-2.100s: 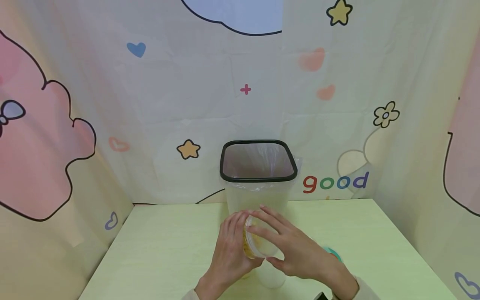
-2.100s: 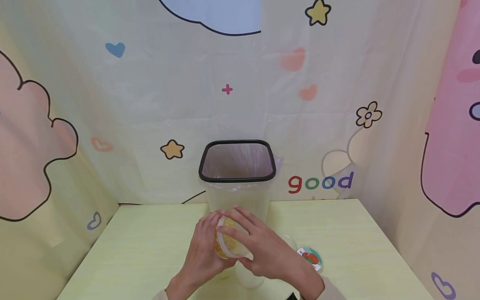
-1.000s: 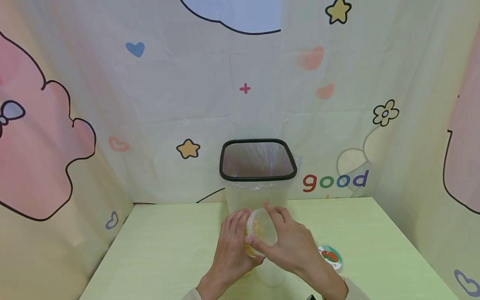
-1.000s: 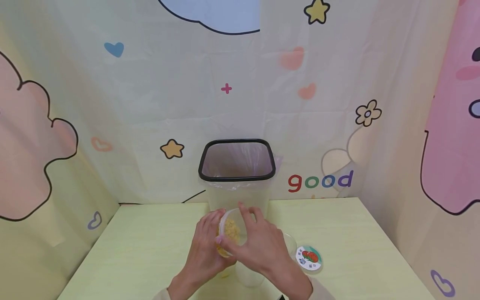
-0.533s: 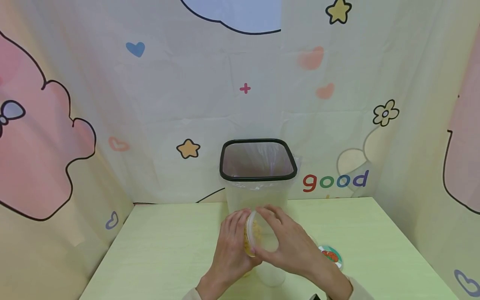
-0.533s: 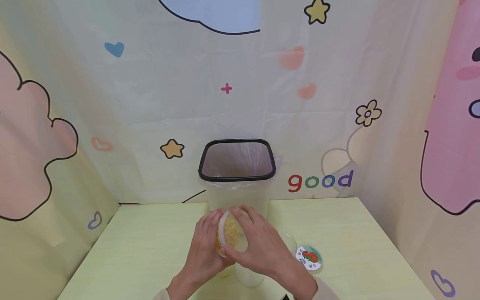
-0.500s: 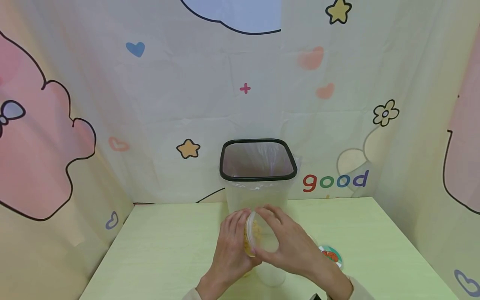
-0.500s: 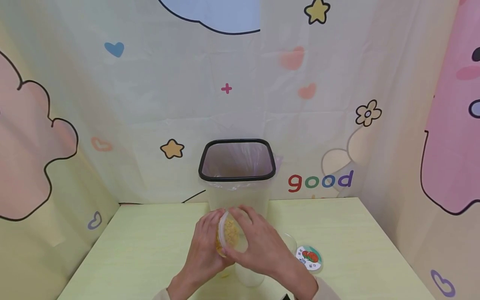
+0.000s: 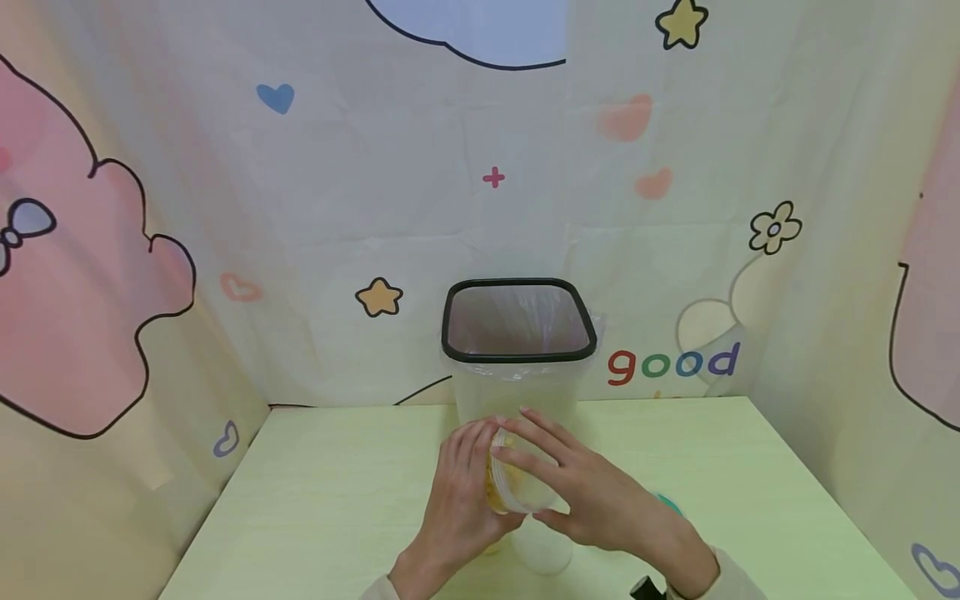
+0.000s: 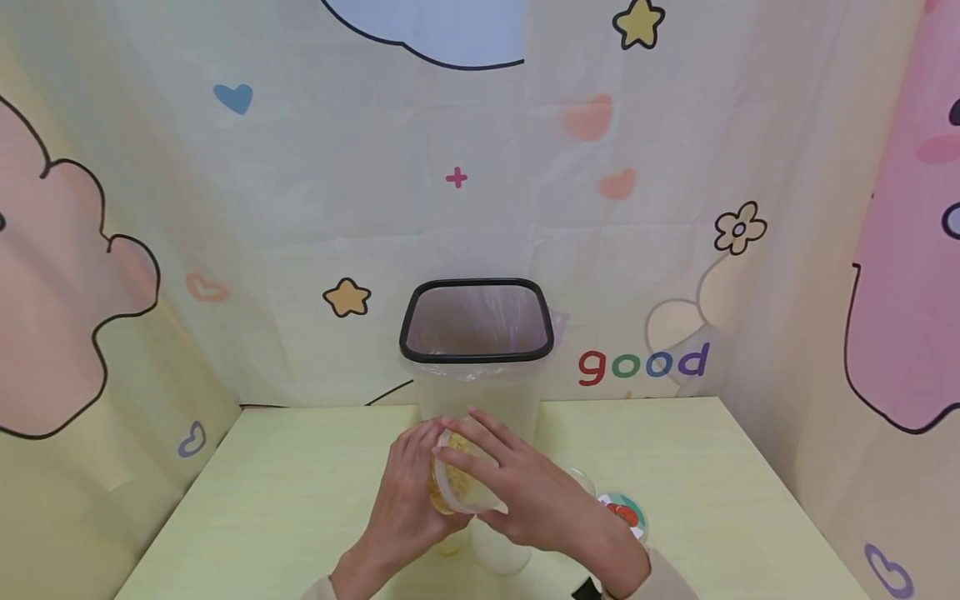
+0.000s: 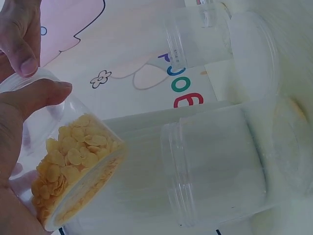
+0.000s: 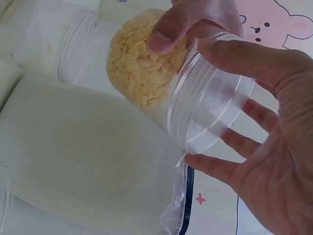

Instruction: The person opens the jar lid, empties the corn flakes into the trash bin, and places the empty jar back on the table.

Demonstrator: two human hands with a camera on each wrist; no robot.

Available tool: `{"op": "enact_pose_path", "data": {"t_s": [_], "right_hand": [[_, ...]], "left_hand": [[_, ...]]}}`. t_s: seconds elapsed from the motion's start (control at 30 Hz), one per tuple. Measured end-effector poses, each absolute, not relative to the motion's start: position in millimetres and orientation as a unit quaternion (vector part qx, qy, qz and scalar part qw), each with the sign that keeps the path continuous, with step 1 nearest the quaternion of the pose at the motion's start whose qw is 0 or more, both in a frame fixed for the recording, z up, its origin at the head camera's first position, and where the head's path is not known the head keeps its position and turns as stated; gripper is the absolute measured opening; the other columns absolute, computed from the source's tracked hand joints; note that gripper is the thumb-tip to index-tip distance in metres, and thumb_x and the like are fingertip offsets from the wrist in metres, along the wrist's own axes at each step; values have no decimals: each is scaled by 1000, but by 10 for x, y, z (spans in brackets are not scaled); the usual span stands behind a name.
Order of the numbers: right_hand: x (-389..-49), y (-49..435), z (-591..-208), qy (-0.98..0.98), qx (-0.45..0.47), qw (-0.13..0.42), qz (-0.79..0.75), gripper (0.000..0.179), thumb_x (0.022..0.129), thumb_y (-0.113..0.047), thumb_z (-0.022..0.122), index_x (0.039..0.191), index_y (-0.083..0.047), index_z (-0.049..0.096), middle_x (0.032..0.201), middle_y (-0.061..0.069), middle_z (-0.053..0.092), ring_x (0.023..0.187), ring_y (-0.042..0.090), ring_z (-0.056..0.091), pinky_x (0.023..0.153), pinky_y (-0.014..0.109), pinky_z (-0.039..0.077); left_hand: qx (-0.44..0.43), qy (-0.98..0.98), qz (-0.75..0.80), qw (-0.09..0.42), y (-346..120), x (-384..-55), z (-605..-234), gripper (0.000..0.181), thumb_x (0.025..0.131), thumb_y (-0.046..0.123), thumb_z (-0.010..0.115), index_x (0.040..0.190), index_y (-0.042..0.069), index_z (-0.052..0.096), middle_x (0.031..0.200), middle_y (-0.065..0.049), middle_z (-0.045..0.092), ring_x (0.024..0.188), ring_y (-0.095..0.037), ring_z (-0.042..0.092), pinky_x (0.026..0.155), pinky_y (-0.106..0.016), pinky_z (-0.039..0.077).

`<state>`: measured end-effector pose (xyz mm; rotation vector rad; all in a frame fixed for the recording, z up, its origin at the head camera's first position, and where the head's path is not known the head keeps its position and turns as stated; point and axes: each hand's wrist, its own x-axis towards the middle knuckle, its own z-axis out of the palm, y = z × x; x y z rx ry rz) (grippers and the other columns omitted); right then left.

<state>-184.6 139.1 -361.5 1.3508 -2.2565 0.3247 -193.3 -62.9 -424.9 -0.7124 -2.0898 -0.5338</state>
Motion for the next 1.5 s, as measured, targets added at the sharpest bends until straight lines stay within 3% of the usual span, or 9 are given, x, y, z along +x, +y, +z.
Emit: {"op": "enact_pose_path", "data": {"t_s": [0.2,0.3,0.5,0.7,0.77,0.93,1.27,1.5], "right_hand": [[-1825,1394,-3609,-826,489,252,120,107,58,-31,94,150,-23,39,158,7,35,145,32,33,108,49,44],[-1805,1378,-3597,-820,479,279,143,101,63,-43,89,149,-22,41,158,8,35,144,32,34,107,53,43],[-1712,1289,-3548,-845,367,316,226,82,79,-50,75,148,-21,43,154,8,40,132,28,51,89,48,56],[-1644,1175,-3534,-910,219,256,242,81,82,-59,67,151,-28,37,150,10,45,117,34,62,75,51,56],[-1639,1142,-3551,-929,183,221,235,82,83,-65,63,151,-28,37,148,10,47,104,33,66,73,49,55],[-1640,1085,-3597,-951,132,163,228,87,83,-72,56,153,-25,34,141,8,53,83,31,67,74,48,53],[-1666,1082,-3634,-937,191,195,220,82,79,-64,67,146,-20,45,132,6,56,77,26,66,69,41,54],[-1733,1207,-3619,-895,329,216,211,87,72,-46,82,145,-22,43,141,2,46,104,20,64,83,39,57]], "left_hand": [[-283,-836,-217,418,-627,-1941,-4249,115,43,35,97,139,4,42,133,-7,53,122,-26,49,102,-44,45],[-283,-834,-223,418,-622,-1941,-4250,115,42,35,97,139,3,43,134,-8,53,122,-27,49,102,-44,45],[-276,-833,-228,422,-609,-1947,-4249,110,45,35,96,137,2,45,133,-8,54,122,-27,49,102,-44,45],[-274,-827,-238,430,-603,-1956,-4253,114,39,32,97,136,2,46,134,-7,54,121,-26,49,103,-43,43],[-272,-826,-237,432,-602,-1954,-4255,114,39,31,97,137,3,45,134,-7,54,121,-26,49,103,-44,43],[-268,-829,-233,432,-601,-1952,-4256,114,39,32,96,137,4,45,133,-7,54,121,-27,49,102,-45,44],[-268,-828,-218,442,-611,-1954,-4266,103,48,31,91,137,2,46,132,-9,55,120,-27,50,101,-46,45],[-269,-833,-220,431,-636,-1936,-4270,112,44,38,95,138,4,45,133,-8,54,122,-27,49,102,-45,44]]}}
